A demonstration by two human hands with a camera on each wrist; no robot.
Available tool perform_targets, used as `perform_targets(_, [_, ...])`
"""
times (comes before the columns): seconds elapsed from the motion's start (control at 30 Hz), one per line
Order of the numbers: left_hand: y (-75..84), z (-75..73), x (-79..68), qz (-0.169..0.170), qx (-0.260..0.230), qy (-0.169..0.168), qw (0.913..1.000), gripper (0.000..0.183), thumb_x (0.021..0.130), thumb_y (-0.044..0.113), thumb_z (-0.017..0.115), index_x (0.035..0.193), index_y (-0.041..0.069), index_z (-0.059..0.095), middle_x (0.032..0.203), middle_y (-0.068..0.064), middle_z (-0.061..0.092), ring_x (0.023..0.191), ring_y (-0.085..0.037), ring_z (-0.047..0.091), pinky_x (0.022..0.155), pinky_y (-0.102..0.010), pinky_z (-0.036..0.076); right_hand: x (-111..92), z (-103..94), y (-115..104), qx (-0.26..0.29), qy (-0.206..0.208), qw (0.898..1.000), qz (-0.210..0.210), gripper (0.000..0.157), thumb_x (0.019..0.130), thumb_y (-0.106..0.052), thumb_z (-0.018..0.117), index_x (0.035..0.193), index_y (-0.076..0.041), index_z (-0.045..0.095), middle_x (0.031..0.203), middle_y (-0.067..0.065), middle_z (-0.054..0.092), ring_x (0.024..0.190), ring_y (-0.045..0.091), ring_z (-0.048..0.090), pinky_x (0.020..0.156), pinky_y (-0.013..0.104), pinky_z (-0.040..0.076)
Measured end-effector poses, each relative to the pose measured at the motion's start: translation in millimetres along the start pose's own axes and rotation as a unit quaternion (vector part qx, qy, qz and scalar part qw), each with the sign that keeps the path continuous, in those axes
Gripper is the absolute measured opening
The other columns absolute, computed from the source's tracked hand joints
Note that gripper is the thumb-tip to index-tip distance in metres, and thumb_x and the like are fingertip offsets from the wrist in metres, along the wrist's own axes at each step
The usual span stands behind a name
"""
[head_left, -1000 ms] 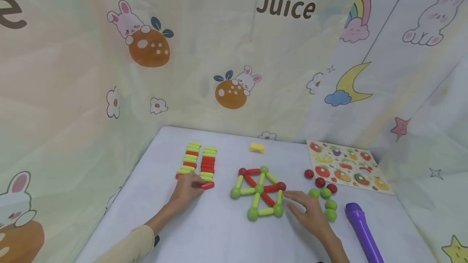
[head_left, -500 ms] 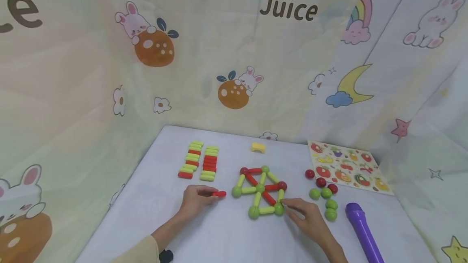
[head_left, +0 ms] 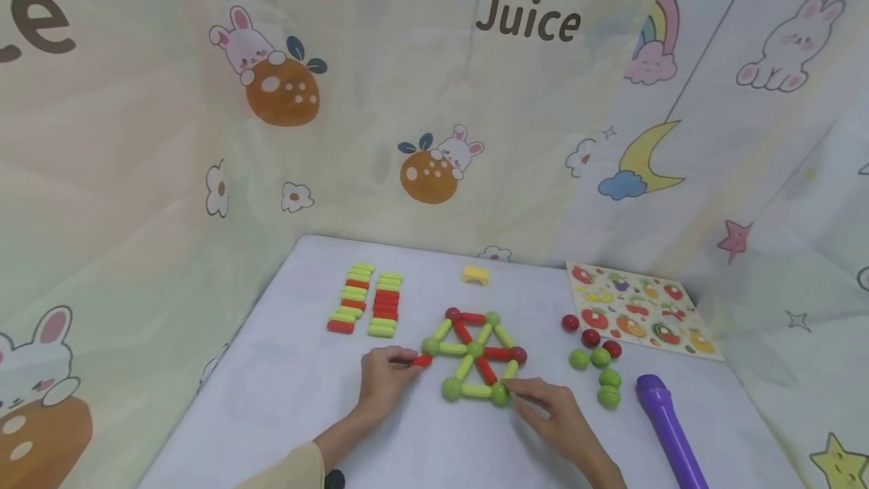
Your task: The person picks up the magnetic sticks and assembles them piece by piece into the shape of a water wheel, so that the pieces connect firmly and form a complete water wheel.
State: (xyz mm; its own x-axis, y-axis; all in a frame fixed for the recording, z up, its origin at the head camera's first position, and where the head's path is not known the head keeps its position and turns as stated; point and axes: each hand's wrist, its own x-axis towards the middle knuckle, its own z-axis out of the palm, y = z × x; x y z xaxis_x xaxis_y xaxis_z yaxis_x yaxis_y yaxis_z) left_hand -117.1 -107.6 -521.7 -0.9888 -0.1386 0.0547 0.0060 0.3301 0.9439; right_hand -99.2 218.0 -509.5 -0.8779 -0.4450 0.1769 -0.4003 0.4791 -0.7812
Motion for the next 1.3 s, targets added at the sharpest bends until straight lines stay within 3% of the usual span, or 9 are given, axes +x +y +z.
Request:
perform_targets(0.13, [1.0,-1.5,4.2,0.05,0.007,0.028,0.9983,0.017,0.091,0.001,0.086,0.107,0.002,0.082,0.1,-0.009,0.08,0.098,-0.024,0.075,0.083,-0.03,0.065,4,11.9,-10,0.002,-0.018,1.0,-0.011,0.033,0.1,-0.005,0.075,0.133,-0.009,0.075,0.132,0.006,0.076,0.123,0.013,0.071,0.099,0.034,0.061])
perform_targets(0.3, [-0.2,-2.6,10.9,0.081,0.013,0.046,0.9955,0.017,0.09,-0.005,0.084,0.106,0.001,0.079,0.103,-0.012,0.078,0.101,-0.028,0.077,0.084,-0.034,0.065,10,28.0,-24,0.023,-0.051,0.998,-0.027,0.031,0.104,-0.011,0.072,0.135,-0.007,0.073,0.135,0.009,0.075,0.125,0.021,0.07,0.101,0.044,0.06])
perform_targets(0.47, [-3.7,2.2,24.1,0.062,0.023,0.048,0.9966,0.015,0.091,-0.004,0.083,0.104,0.0,0.078,0.103,-0.014,0.077,0.097,-0.026,0.075,0.08,-0.03,0.065,19,41.6,-39,-0.012,-0.087,0.996,-0.029,0.034,0.106,-0.019,0.071,0.138,-0.01,0.072,0.139,0.004,0.073,0.128,0.022,0.069,0.104,0.036,0.058])
perform_targets(0.57, [-7.0,7.3,31.6,0.059,0.025,0.051,0.9966,0.013,0.091,-0.005,0.083,0.102,-0.001,0.077,0.101,-0.014,0.076,0.096,-0.026,0.073,0.078,-0.03,0.065,25,45.6,-45,-0.044,-0.097,0.994,-0.025,0.035,0.104,-0.021,0.074,0.137,-0.011,0.073,0.14,0.002,0.073,0.128,0.022,0.069,0.105,0.038,0.058])
perform_targets(0.87, [3.2,31.7,53.1,0.106,0.051,0.046,0.992,0.011,0.09,-0.012,0.078,0.095,-0.002,0.075,0.096,-0.014,0.073,0.096,-0.026,0.072,0.081,-0.034,0.064,34,43.5,-44,-0.063,-0.099,0.993,-0.004,0.031,0.102,-0.019,0.076,0.132,-0.009,0.075,0.142,0.008,0.071,0.131,0.031,0.068,0.104,0.051,0.057])
perform_targets(1.03, [13.6,35.1,60.9,0.132,0.039,0.029,0.9901,0.01,0.09,-0.011,0.078,0.095,-0.003,0.075,0.095,-0.015,0.073,0.095,-0.025,0.071,0.082,-0.033,0.065,40,42.1,-41,-0.069,-0.096,0.993,0.011,0.036,0.102,-0.02,0.076,0.136,-0.009,0.073,0.146,0.011,0.068,0.136,0.036,0.064,0.105,0.053,0.056])
perform_targets(1.2, [15.5,31.3,61.1,0.119,0.013,0.057,0.9912,0.011,0.091,-0.009,0.08,0.097,0.0,0.075,0.097,-0.014,0.074,0.1,-0.027,0.073,0.087,-0.039,0.065,42,38.0,-35,-0.073,-0.089,0.993,0.032,0.037,0.102,-0.018,0.075,0.137,-0.008,0.072,0.149,0.012,0.066,0.138,0.037,0.062,0.105,0.052,0.056])
perform_targets(1.3, [13.4,31.4,61.7,0.1,0.011,0.075,0.9921,0.012,0.091,-0.007,0.081,0.098,-0.001,0.074,0.099,-0.015,0.073,0.098,-0.025,0.072,0.085,-0.037,0.066,42,35.5,-32,-0.068,-0.085,0.994,0.033,0.035,0.102,-0.016,0.075,0.136,-0.006,0.073,0.149,0.014,0.065,0.138,0.038,0.062,0.104,0.051,0.057])
